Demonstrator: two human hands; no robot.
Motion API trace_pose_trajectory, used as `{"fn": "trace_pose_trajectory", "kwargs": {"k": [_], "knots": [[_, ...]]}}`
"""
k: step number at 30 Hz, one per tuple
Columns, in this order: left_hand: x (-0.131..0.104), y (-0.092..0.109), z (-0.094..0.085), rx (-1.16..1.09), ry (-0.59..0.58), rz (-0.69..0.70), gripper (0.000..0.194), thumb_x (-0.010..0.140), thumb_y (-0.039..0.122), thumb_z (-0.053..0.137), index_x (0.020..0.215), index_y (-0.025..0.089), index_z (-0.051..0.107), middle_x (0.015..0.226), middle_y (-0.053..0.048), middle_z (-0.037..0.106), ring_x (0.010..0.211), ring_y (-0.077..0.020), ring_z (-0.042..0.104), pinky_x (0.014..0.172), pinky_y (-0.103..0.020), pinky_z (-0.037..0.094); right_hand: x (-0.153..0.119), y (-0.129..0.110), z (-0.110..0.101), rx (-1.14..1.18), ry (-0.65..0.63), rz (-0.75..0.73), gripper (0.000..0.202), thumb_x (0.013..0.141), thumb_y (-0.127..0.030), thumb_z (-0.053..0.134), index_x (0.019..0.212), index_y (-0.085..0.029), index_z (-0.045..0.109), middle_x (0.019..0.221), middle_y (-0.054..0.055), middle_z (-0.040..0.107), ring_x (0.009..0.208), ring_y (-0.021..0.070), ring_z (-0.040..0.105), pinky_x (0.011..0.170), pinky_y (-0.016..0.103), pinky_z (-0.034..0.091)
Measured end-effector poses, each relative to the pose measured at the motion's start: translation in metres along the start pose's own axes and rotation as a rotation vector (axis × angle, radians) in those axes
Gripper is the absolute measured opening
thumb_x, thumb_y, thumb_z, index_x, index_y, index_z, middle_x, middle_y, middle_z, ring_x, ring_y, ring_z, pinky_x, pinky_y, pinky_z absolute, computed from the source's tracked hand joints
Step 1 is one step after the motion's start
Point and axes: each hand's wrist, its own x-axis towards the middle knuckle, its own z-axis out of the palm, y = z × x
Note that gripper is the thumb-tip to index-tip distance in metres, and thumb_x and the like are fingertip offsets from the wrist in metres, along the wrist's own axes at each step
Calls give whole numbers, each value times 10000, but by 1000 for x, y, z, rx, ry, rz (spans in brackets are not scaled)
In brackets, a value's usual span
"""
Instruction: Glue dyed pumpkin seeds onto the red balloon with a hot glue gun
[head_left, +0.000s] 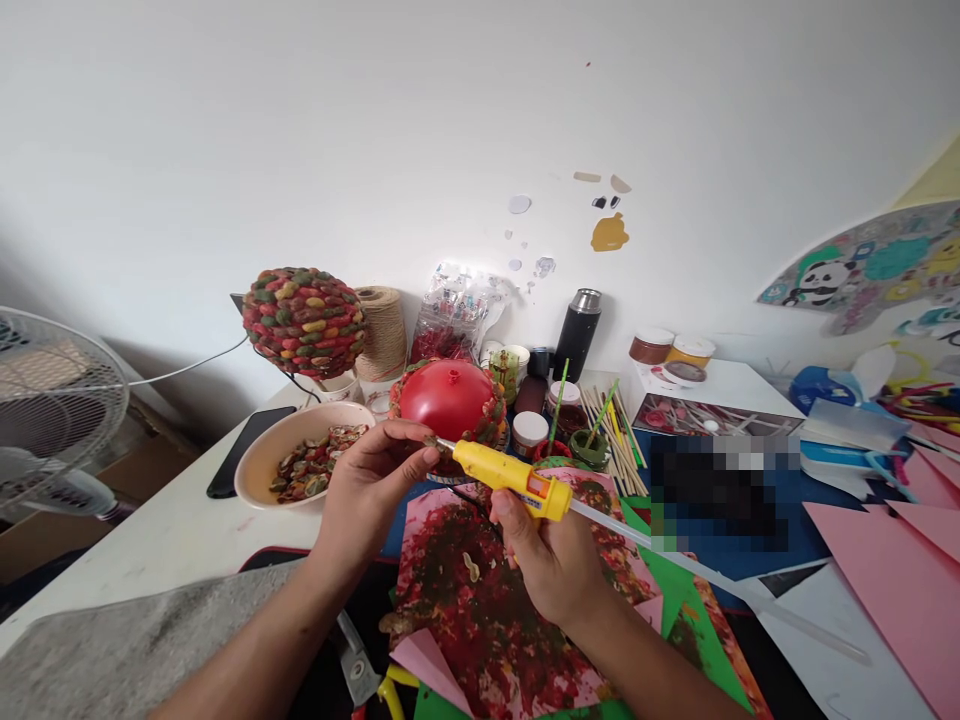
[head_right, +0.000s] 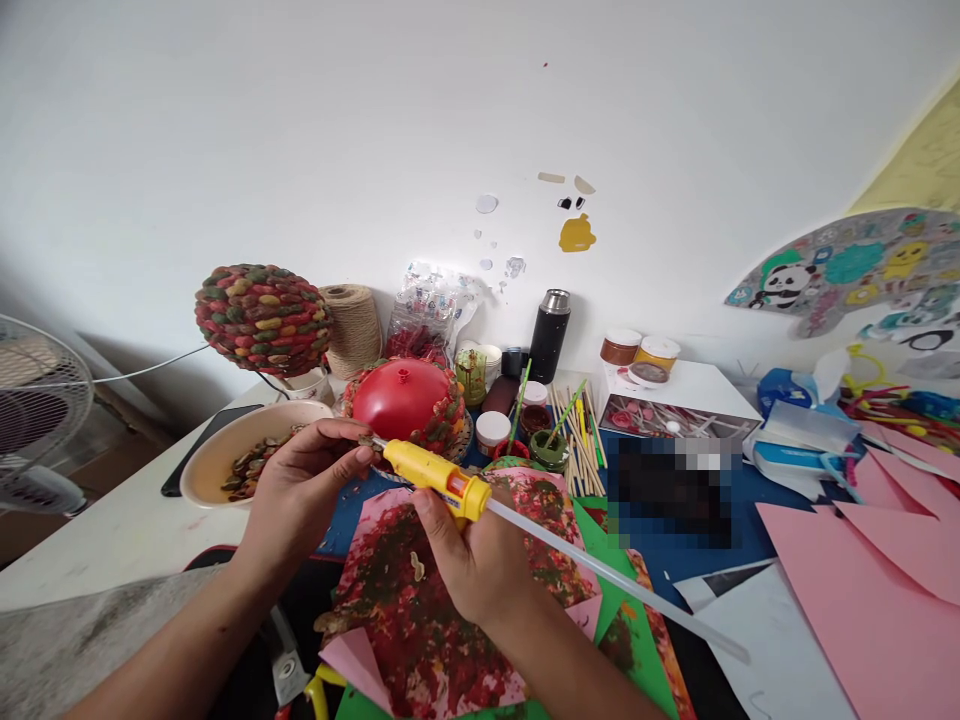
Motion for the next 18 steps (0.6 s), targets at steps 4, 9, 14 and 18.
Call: {"fn": "trace_pose_trajectory", "kwargs": {"k": [4, 9, 14, 18], "knots": [[0, -2, -2, 9, -3, 18, 282, 777, 359, 1048, 920, 208, 858, 893, -33, 835, 761, -161, 789, 709, -226, 668, -1, 1, -1, -29, -17, 8, 611, 1128, -737, 512, 867, -232, 736, 511, -29, 505, 468, 183, 541, 448, 283, 414], [1, -3, -2, 17, -2, 24, 284, 779, 370, 1044, 928, 210, 862, 884, -35, 832, 759, -168, 787, 716, -239, 676, -3, 0, -1, -61, -7, 12, 625, 1123, -755, 501, 885, -231, 744, 508, -27, 509, 480, 193, 571, 452, 280, 443], [1, -2, -1, 29, 7, 29, 295, 760, 367, 1054, 919, 207, 863, 898, -37, 831, 746, -157, 774, 708, -233, 672, -2, -1, 0, -77, -1, 3, 613, 1128, -735, 509, 826, -239, 708, 507, -27, 509, 469, 183, 561, 448, 273, 436], [1, -2, 1, 27, 14, 31, 313, 751, 385, 1058, 910, 201, 862, 883, -39, 828, 729, -158, 767, 700, -243, 674, 0, -1, 0, -72, -2, -22, 579, 1143, -683, 515, 797, -239, 651, 508, -38, 505, 438, 159, 520, 444, 266, 418]]}}
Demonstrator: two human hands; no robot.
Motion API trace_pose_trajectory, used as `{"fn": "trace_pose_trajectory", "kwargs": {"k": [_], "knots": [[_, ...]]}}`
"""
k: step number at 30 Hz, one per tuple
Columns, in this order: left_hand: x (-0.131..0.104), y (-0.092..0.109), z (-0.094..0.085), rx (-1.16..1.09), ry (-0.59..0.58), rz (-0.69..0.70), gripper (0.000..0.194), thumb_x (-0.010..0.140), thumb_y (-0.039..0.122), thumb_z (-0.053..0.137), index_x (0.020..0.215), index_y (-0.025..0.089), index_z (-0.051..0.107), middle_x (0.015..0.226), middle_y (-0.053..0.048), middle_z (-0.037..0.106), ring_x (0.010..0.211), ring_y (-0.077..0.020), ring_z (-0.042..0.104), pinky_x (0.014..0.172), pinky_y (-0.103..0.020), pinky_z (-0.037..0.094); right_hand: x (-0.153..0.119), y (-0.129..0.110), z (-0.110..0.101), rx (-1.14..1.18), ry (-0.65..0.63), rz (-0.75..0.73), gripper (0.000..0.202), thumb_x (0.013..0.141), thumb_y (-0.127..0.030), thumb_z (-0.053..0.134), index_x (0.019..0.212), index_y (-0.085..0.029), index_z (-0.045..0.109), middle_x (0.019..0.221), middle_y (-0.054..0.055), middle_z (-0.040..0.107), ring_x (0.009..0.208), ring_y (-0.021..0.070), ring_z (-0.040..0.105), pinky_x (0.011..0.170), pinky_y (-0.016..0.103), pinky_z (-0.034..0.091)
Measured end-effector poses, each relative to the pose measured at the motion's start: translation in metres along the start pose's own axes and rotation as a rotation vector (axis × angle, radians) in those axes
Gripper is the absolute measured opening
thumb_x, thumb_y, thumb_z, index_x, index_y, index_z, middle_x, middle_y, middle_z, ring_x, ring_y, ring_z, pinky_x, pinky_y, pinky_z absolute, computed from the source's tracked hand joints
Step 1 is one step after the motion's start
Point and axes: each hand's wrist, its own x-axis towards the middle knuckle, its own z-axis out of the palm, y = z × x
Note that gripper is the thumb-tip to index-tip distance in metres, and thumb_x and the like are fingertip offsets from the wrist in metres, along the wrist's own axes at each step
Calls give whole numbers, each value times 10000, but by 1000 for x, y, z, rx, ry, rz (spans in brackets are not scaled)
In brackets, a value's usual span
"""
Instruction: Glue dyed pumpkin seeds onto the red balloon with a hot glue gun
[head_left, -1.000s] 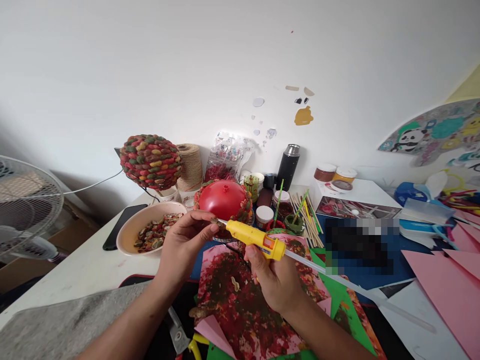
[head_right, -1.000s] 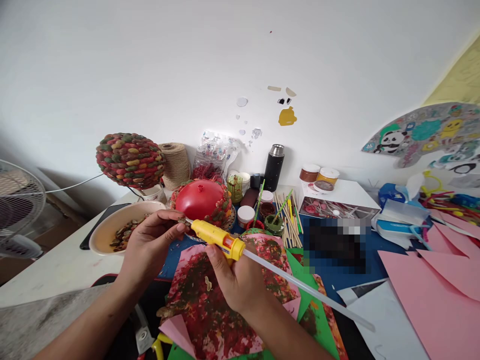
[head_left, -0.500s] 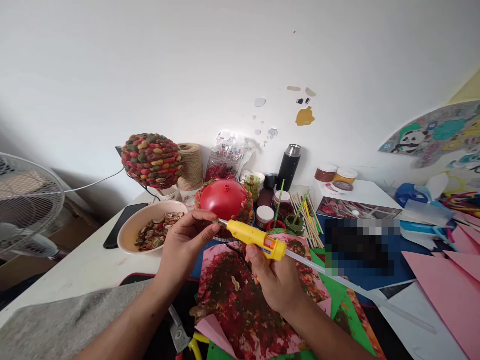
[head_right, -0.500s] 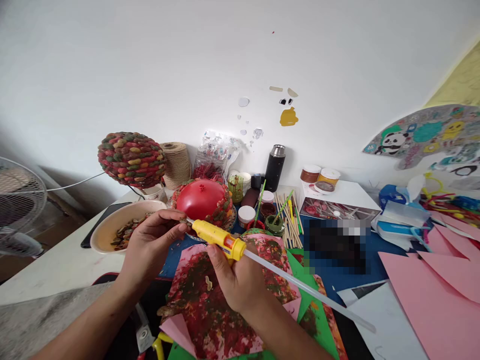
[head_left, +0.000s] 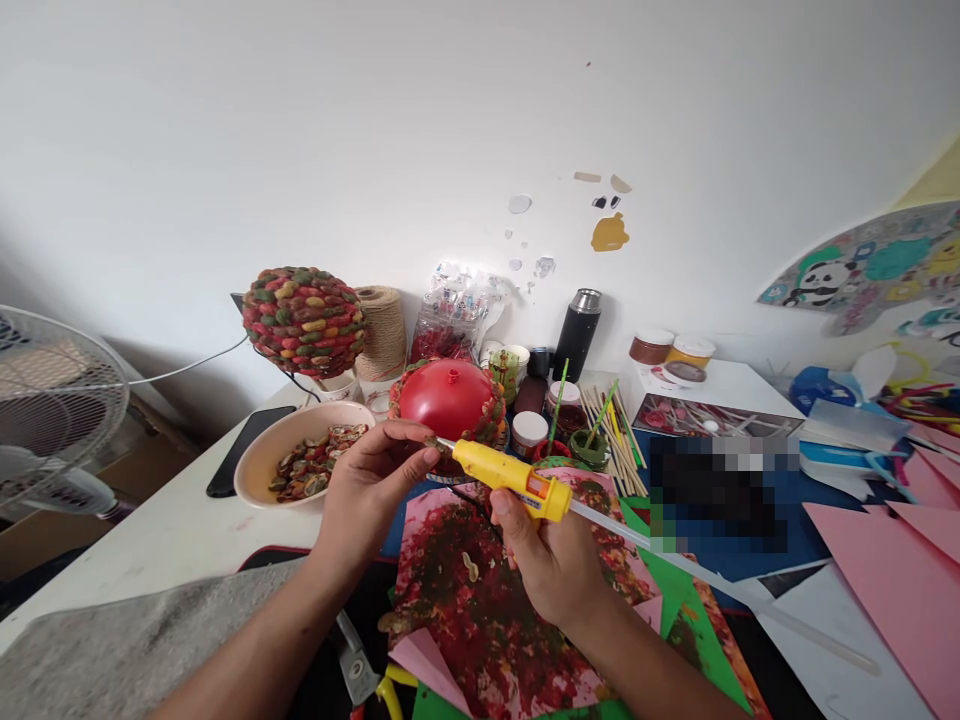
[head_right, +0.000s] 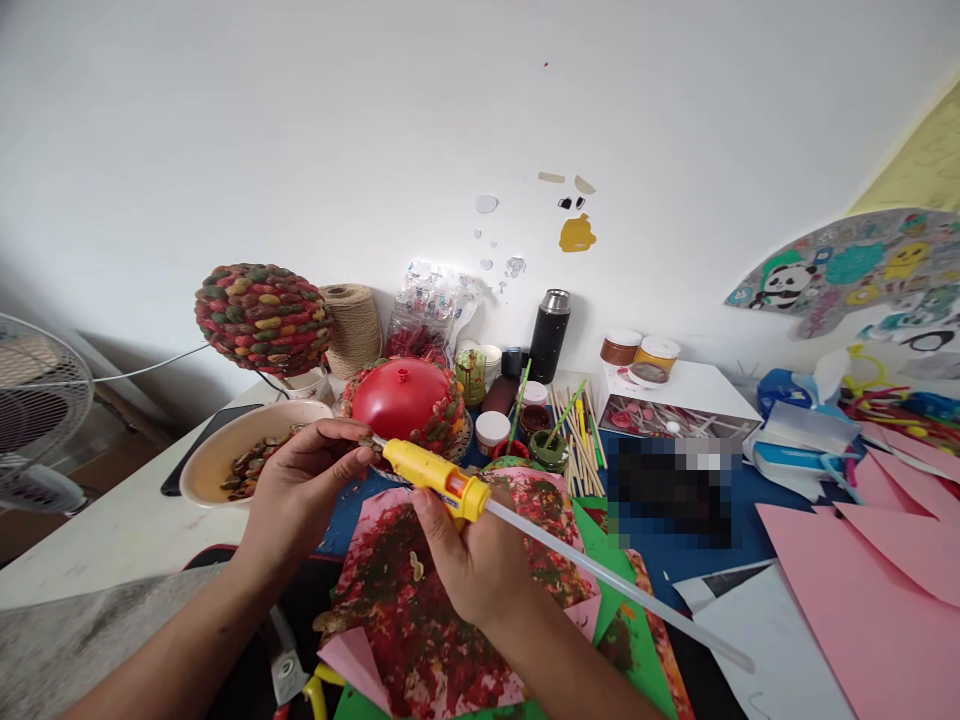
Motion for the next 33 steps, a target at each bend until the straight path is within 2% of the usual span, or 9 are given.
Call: {"fn": "trace_pose_trajectory", "kwargs": {"k": [8, 33], "knots": [[-1, -1, -2, 17, 4, 1, 303, 761, 387, 1052, 917, 208, 864, 897, -39, 831, 746, -158, 767, 705, -236, 668, -2, 2, -1, -19, -8, -6, 553, 1147, -641, 515, 760, -251, 577, 503, -49, 484, 429, 147, 503, 445, 261, 399], [-1, 3, 1, 39, 12, 0, 368, 732, 445, 1060, 901, 196, 848, 858, -55, 830, 743, -188, 771, 721, -295, 688, -1, -4, -1, -24, -4, 6, 579, 1139, -655, 515, 725, -252, 561, 499, -49, 479, 437, 149, 505, 460, 268, 407]]}}
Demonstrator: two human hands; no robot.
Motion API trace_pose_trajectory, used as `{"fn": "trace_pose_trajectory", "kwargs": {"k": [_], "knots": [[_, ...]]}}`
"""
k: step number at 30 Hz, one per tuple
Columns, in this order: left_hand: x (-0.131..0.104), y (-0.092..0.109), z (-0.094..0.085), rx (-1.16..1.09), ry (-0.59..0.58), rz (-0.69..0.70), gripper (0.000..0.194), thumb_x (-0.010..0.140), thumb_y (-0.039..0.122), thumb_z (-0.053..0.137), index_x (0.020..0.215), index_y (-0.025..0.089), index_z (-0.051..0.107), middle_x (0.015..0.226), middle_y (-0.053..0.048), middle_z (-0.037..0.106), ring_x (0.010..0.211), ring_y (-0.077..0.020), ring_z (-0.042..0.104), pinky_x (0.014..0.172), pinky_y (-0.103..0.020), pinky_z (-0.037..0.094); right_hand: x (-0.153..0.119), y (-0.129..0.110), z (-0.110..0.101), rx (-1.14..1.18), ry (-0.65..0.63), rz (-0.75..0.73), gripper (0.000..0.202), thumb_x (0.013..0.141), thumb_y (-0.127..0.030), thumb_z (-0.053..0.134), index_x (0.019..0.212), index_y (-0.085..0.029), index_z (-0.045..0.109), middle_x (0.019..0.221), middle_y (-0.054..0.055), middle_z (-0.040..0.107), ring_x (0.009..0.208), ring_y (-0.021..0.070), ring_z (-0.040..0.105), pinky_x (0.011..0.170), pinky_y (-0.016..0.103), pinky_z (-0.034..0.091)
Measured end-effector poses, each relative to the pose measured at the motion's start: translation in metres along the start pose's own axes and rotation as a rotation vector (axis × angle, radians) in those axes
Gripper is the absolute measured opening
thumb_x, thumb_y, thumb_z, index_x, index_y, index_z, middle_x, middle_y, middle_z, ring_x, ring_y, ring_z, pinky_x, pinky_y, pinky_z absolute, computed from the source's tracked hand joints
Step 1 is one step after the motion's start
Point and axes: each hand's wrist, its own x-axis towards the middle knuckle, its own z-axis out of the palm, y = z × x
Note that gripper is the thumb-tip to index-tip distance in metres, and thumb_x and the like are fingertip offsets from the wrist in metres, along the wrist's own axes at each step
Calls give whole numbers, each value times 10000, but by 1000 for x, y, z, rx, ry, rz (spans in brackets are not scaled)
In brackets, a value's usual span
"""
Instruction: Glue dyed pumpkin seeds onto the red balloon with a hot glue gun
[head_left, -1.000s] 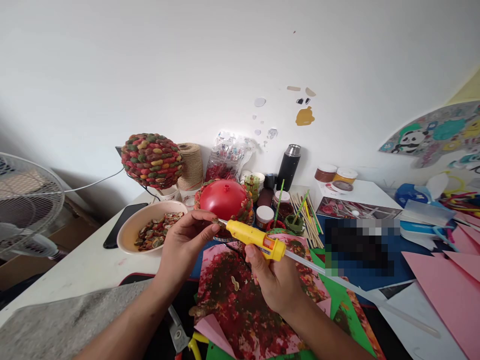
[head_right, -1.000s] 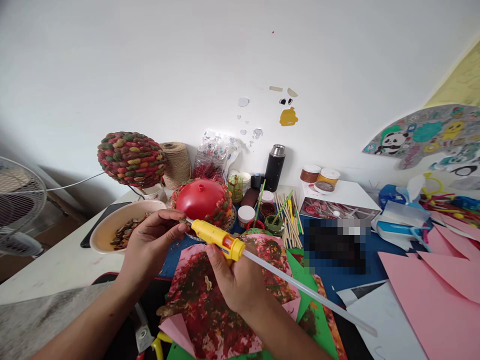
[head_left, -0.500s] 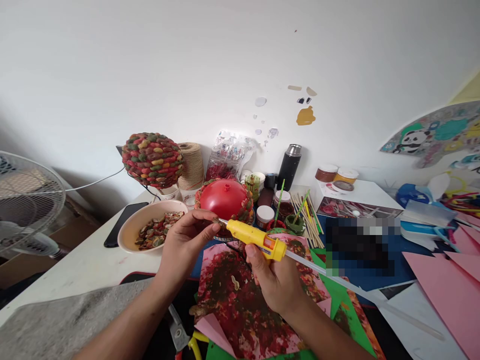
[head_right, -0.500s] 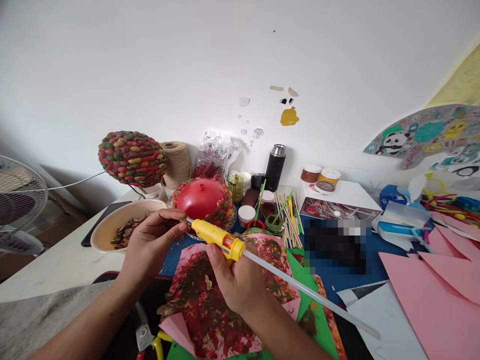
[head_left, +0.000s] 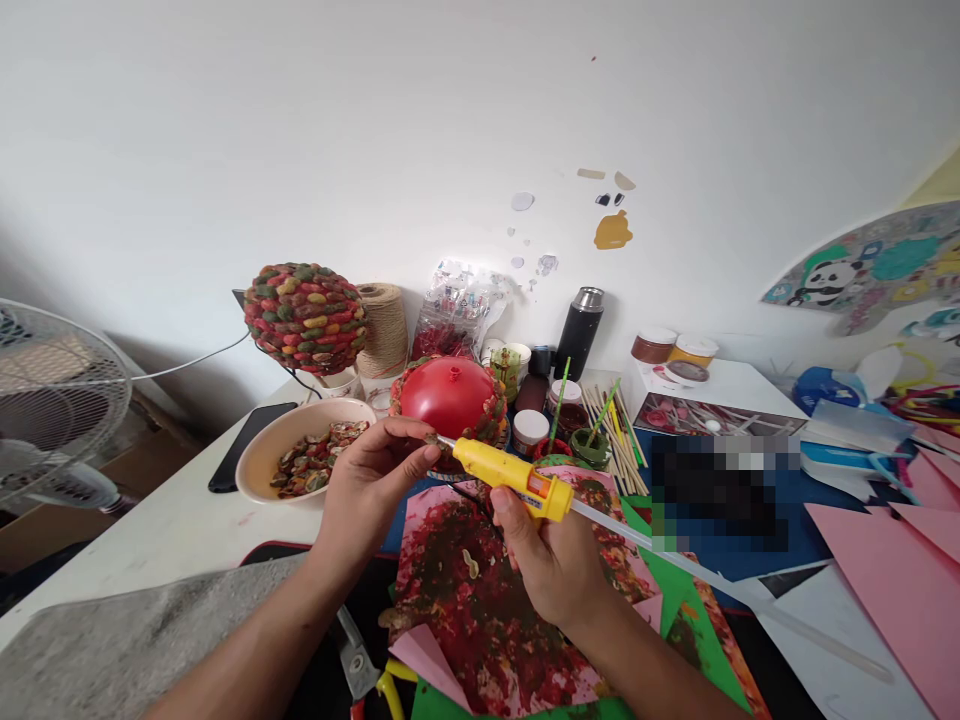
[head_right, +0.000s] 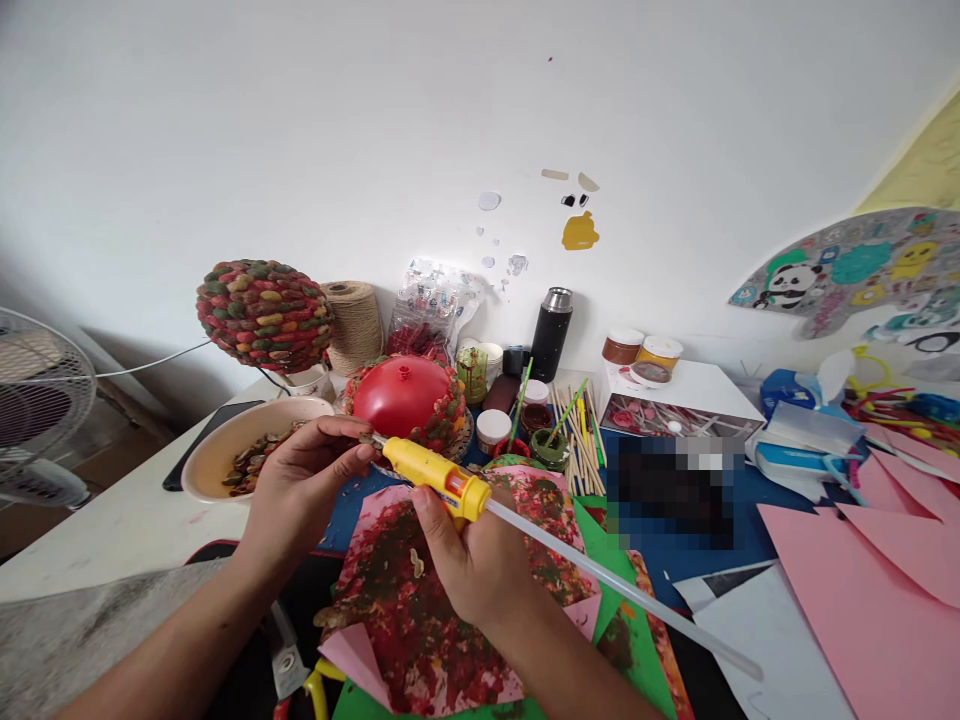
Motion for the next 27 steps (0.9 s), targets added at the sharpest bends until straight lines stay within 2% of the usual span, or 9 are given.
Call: {"fn": "trace_pose_trajectory", "kwargs": {"k": [7, 15, 27], "knots": [[0, 0, 0, 19, 0, -6, 369, 740, 451, 1049, 907, 201, 835, 861, -55, 826, 759, -209, 779, 725, -314, 684, -1, 2, 1, -6, -10, 13, 588, 1144, -679, 490, 750, -251, 575, 503, -48, 476, 433, 149, 498, 446, 267, 401], [0, -1, -1, -20, -11, -6, 321, 766, 394, 1048, 925, 202, 846, 867, -43, 833, 770, -184, 784, 733, -279, 682, -1, 2, 0, -6, -4, 20, 599, 1136, -705, 496, 763, -247, 595, 496, -44, 486, 435, 153, 506, 449, 269, 409], [0, 2, 0, -25, -8, -7, 344, 755, 420, 1052, 908, 205, 832, 848, -44, 834, 753, -204, 804, 723, -305, 695, -1, 1, 0, -12, -2, 29, 606, 1131, -710, 495, 749, -253, 607, 497, -33, 481, 460, 170, 517, 437, 268, 412]]}}
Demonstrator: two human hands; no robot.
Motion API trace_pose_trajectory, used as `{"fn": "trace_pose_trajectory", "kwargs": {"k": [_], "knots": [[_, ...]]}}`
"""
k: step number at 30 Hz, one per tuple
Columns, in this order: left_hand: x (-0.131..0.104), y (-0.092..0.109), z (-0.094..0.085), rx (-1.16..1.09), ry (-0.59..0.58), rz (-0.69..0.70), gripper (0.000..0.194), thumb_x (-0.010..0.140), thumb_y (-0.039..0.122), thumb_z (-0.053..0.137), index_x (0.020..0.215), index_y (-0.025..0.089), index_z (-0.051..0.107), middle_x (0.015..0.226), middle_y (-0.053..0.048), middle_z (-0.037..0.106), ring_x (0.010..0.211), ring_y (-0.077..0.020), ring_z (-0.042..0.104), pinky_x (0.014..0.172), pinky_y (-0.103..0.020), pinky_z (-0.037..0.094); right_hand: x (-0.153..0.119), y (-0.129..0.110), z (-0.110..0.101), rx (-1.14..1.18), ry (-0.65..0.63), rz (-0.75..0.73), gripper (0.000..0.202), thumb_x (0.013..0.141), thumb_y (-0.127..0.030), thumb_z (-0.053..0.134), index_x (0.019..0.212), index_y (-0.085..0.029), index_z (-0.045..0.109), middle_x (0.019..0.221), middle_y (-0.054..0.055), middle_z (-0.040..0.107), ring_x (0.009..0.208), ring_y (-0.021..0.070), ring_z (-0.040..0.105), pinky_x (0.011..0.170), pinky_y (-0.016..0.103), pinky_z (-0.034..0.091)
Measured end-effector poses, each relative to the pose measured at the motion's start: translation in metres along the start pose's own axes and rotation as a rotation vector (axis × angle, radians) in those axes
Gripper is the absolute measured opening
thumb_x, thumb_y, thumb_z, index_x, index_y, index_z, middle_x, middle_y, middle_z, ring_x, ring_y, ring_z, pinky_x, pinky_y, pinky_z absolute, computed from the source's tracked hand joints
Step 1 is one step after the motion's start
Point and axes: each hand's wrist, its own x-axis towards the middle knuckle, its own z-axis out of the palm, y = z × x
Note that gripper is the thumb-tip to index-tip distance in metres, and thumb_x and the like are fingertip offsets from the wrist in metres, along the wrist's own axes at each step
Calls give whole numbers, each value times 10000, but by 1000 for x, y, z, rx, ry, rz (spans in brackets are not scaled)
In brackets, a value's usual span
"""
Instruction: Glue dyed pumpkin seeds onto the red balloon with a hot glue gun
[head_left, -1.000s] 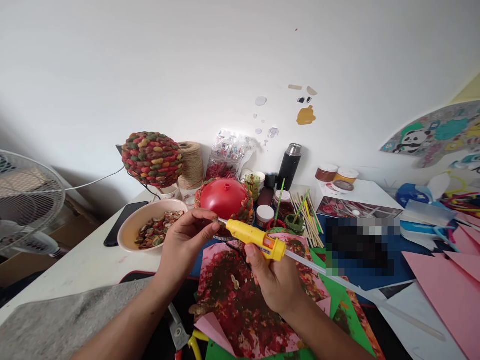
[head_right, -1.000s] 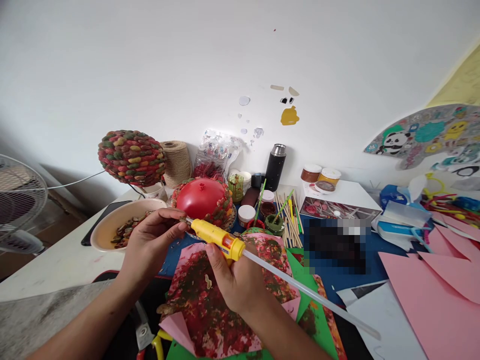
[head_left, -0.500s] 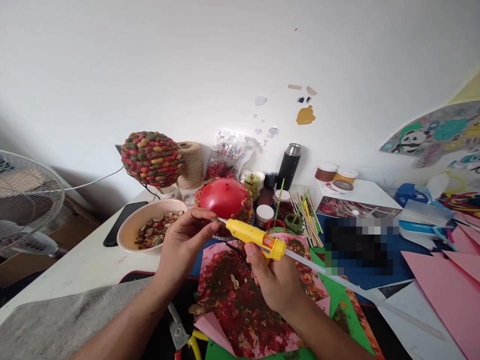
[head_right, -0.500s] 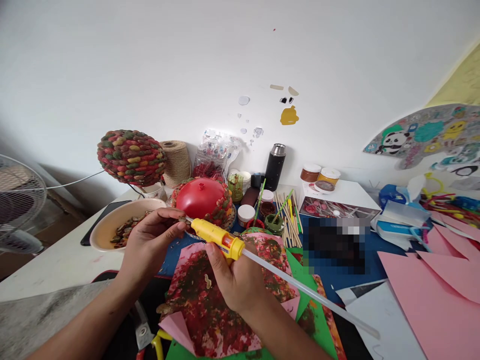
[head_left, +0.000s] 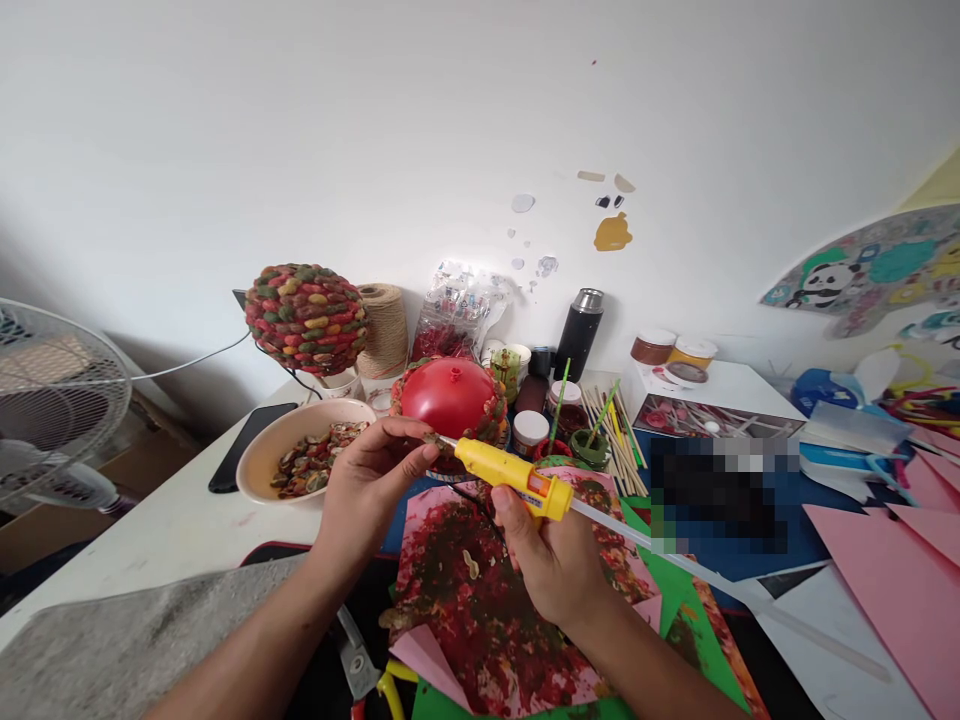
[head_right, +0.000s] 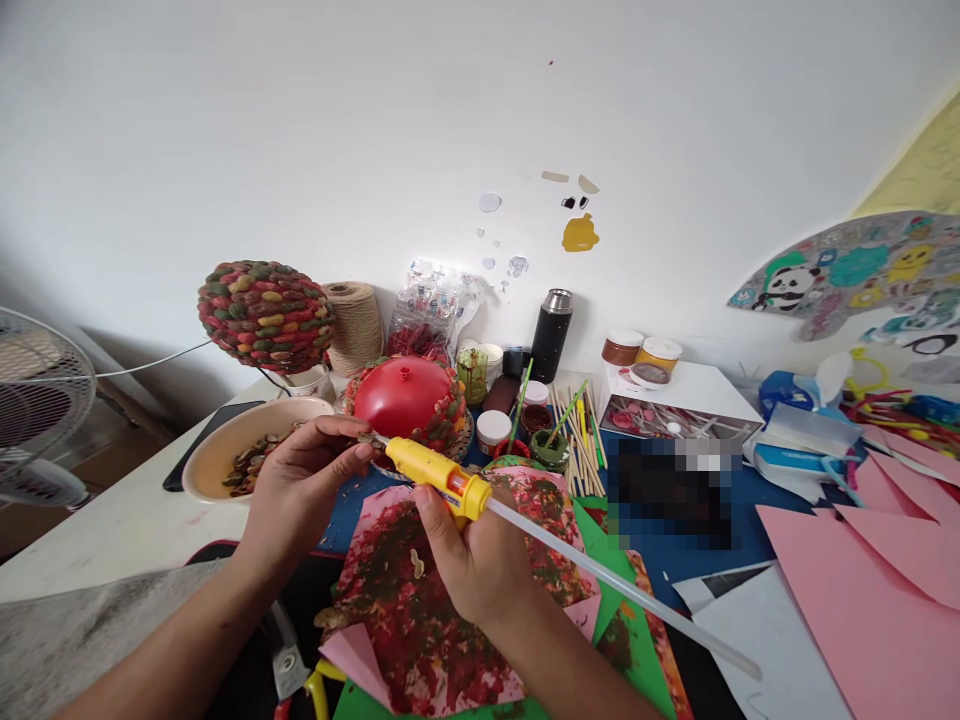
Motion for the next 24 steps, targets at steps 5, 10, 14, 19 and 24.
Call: {"fn": "trace_pose_trajectory", "kwargs": {"k": [5, 10, 14, 19, 24], "knots": [[1, 0, 0, 11, 11, 4, 366, 742, 430, 1056, 904, 200, 824, 837, -41, 824, 731, -213, 801, 703, -320, 693, 0, 1, 0, 12, -4, 27, 609, 1124, -734, 504, 801, -246, 673, 492, -30, 493, 457, 178, 530, 419, 268, 414], [0, 0, 0, -2, 5, 0, 361, 747, 419, 1058, 910, 197, 825, 853, -43, 830, 748, -205, 800, 717, -312, 693, 0, 2, 0, 19, -5, 24, 620, 1120, -752, 505, 843, -240, 718, 503, -30, 498, 465, 185, 556, 429, 272, 423], [1, -1, -1, -6, 8, 7, 332, 765, 404, 1051, 914, 202, 834, 865, -42, 831, 769, -191, 792, 737, -297, 693, 0, 2, 1, 13, -2, 20, 615, 1125, -739, 507, 839, -235, 714, 523, -20, 525, 484, 188, 574, 440, 273, 430], [1, -1, -2, -29, -1, 25, 295, 771, 365, 1050, 910, 210, 841, 882, -40, 835, 774, -198, 805, 721, -293, 696, -1, 3, 0, 1, 6, 14, 612, 1129, -730, 505, 822, -239, 702, 513, -17, 517, 502, 198, 585, 442, 274, 428], [0, -1, -1, -57, -14, 31, 248, 791, 339, 1039, 903, 225, 849, 854, -24, 835, 687, -154, 774, 680, -253, 677, 0, 3, 0, -10, -4, 15, 624, 1128, -741, 490, 793, -247, 673, 492, -28, 481, 482, 189, 558, 436, 271, 416]]}}
